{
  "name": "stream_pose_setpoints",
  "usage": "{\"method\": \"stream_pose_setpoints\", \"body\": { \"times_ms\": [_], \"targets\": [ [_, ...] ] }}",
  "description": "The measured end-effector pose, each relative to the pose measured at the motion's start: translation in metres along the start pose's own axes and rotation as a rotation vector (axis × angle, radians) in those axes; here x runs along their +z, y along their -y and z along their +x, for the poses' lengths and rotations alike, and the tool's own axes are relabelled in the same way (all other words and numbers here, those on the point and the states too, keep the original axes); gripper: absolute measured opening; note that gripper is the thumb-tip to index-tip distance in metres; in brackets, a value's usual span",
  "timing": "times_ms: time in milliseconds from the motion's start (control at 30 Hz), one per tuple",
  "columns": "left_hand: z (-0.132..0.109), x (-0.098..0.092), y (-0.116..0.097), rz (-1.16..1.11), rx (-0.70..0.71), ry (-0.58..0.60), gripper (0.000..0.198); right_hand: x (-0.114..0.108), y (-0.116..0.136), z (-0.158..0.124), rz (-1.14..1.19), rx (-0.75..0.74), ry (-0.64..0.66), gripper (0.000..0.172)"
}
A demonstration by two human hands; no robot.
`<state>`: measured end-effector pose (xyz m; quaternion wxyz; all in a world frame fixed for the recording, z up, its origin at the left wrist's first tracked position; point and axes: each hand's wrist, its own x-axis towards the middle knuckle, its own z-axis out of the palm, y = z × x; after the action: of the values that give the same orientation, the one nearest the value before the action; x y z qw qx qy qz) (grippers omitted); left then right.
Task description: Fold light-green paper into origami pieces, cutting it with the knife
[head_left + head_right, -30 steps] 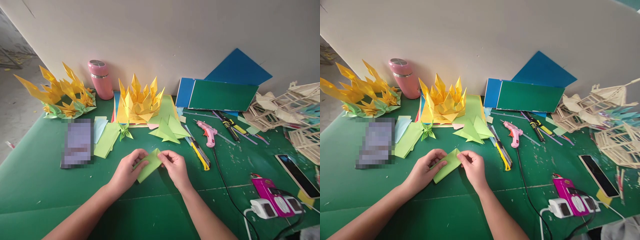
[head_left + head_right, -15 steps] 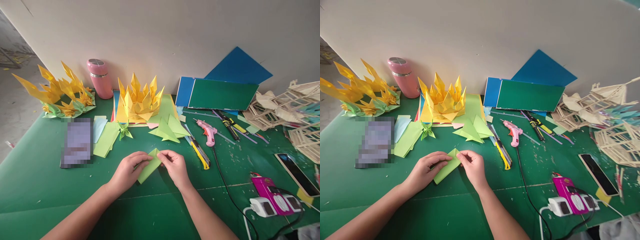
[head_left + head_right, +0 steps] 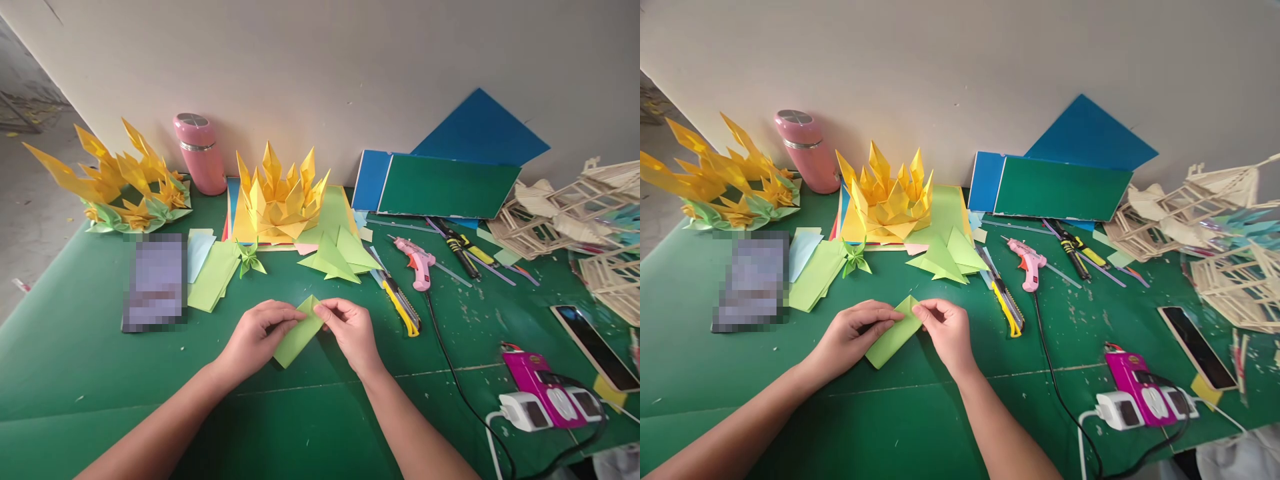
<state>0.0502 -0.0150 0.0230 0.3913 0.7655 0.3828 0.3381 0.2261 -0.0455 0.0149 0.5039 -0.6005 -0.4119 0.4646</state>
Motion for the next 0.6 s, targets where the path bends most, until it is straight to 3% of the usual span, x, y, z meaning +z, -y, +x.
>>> {"method": "stream_pose_setpoints", "body": {
  "times_ms": [333, 500, 600],
  "targets": [
    [0.0, -0.001, 0.002, 0.003, -0.009, 0.004, 0.024, 0.001, -0.001, -0.001, -0.053, -0.065, 0.002, 0.024],
    [-0.002, -0.001, 0.007, 0.084, -0.058, -0.032, 0.028, -0.005, 0.001, -0.001, -0.248, -0.411, -0.085, 0.012],
    [-0.003, 0.0, 0.009, 0.093, -0.075, -0.059, 0.028, -0.01, 0.004, 0.0, -0.408, -0.585, 0.005, 0.012]
  ]
}}
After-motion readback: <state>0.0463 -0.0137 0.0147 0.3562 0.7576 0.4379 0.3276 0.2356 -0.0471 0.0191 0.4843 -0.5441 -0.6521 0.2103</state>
